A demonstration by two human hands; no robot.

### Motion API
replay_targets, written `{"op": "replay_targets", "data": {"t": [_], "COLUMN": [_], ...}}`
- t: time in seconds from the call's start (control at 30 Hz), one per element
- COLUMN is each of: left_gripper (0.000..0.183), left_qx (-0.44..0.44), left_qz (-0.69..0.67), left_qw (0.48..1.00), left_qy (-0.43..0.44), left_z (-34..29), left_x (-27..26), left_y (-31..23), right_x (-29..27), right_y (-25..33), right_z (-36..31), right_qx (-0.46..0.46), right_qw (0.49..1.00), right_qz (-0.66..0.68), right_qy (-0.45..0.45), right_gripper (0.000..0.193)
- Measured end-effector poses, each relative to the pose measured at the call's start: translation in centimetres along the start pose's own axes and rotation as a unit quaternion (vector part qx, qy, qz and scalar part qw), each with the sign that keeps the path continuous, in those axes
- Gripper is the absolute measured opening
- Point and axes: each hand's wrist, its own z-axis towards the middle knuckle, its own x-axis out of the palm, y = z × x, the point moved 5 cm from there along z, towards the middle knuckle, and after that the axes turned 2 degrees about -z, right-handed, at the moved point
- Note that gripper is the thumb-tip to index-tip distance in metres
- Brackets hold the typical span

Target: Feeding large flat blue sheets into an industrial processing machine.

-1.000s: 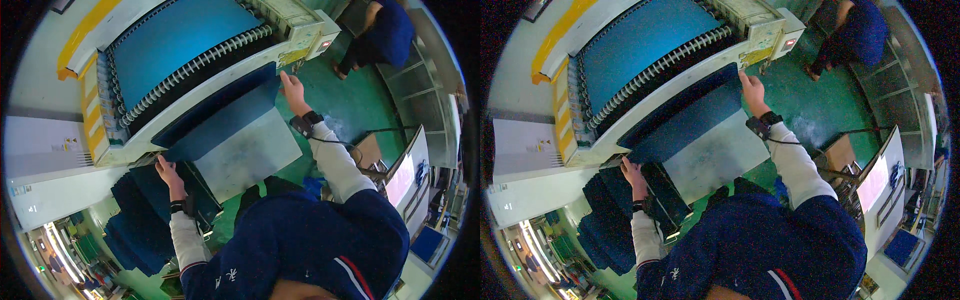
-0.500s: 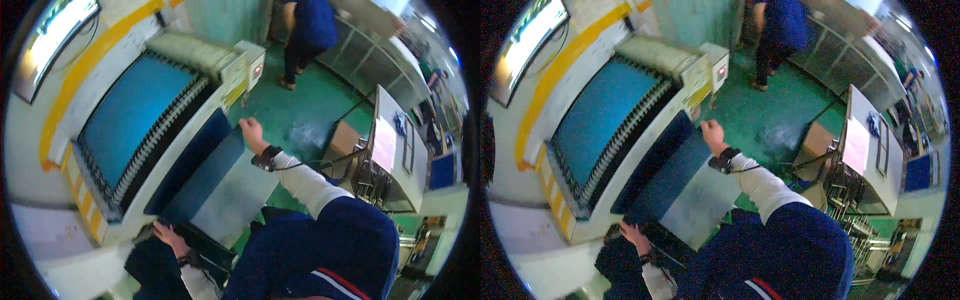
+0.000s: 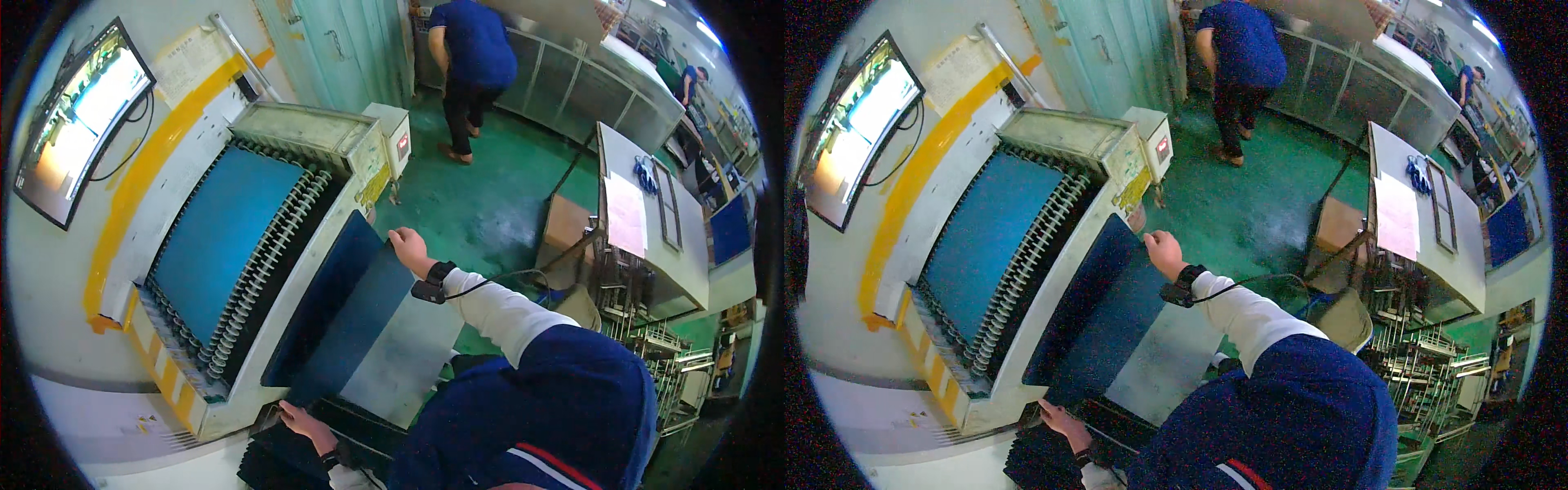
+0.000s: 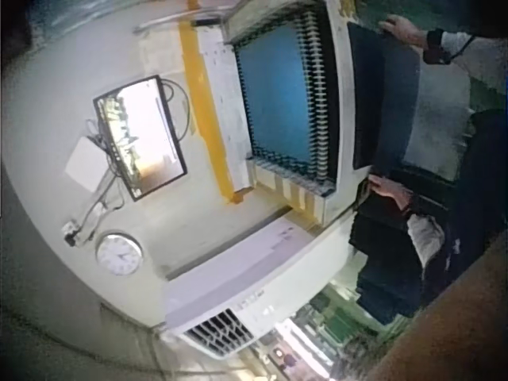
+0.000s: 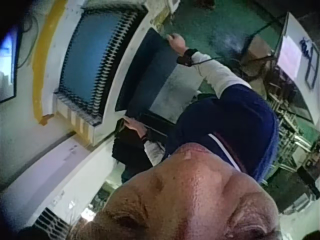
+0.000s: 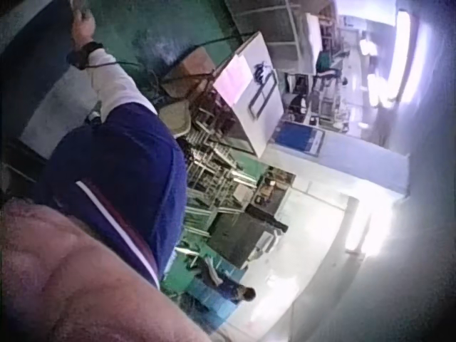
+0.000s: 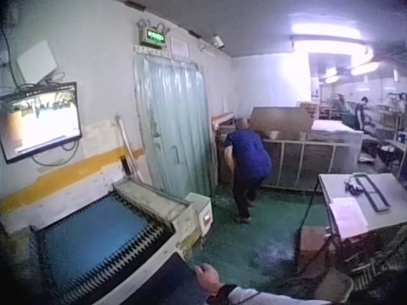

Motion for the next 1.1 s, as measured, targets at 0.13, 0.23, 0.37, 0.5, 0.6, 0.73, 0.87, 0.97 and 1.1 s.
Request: {"op": "replay_targets", "data": {"t": [0.13, 0.23, 0.37, 0.5, 0.6, 0.73, 0.87, 0.97, 1.1], "left_gripper": [0.057, 0.051, 0.045, 0.041, 0.040, 0.039, 0.040, 0.043, 0.042], "left_qx": [0.021, 0.053, 0.061, 0.081, 0.102, 0.119, 0.101, 0.111, 0.113], "left_qz": [-0.014, -0.024, -0.006, -0.020, -0.025, 0.016, 0.059, 0.074, 0.010], "left_qw": [1.000, 0.998, 0.998, 0.995, 0.994, 0.992, 0.992, 0.989, 0.992], "left_qy": [-0.012, -0.027, -0.034, -0.049, -0.043, -0.038, -0.050, -0.057, -0.061], "left_z": [-1.0, -2.0, -4.4, -5.4, -6.5, -5.0, -7.0, -6.2, -6.2], "left_x": [-0.7, -0.8, 0.0, -0.5, -0.2, -1.9, -2.0, -2.7, -2.5], "left_y": [0.1, -0.6, -3.1, -3.6, -4.5, -1.9, -3.2, -1.7, -0.9], "right_x": [-0.3, -0.6, -1.0, 0.0, 3.1, 9.8, 12.0, 12.8, 13.1], "right_y": [1.2, 1.7, 2.2, 8.2, 12.8, 14.0, 13.4, 12.6, 13.0], "right_z": [-0.3, -0.6, 0.5, -2.8, -8.9, -19.0, -22.9, -23.4, -23.0], "right_qx": [0.017, 0.007, -0.084, -0.319, -0.447, -0.467, -0.434, -0.372, -0.345], "right_qw": [0.998, 0.999, 0.992, 0.927, 0.868, 0.783, 0.769, 0.769, 0.770], "right_qz": [-0.007, -0.001, -0.089, -0.198, -0.164, -0.169, -0.153, -0.169, -0.190], "right_qy": [0.065, 0.049, 0.001, -0.002, 0.139, 0.375, 0.445, 0.493, 0.502], "right_gripper": [0.043, 0.044, 0.035, 0.025, 0.033, 0.050, 0.051, 0.050, 0.049]}}
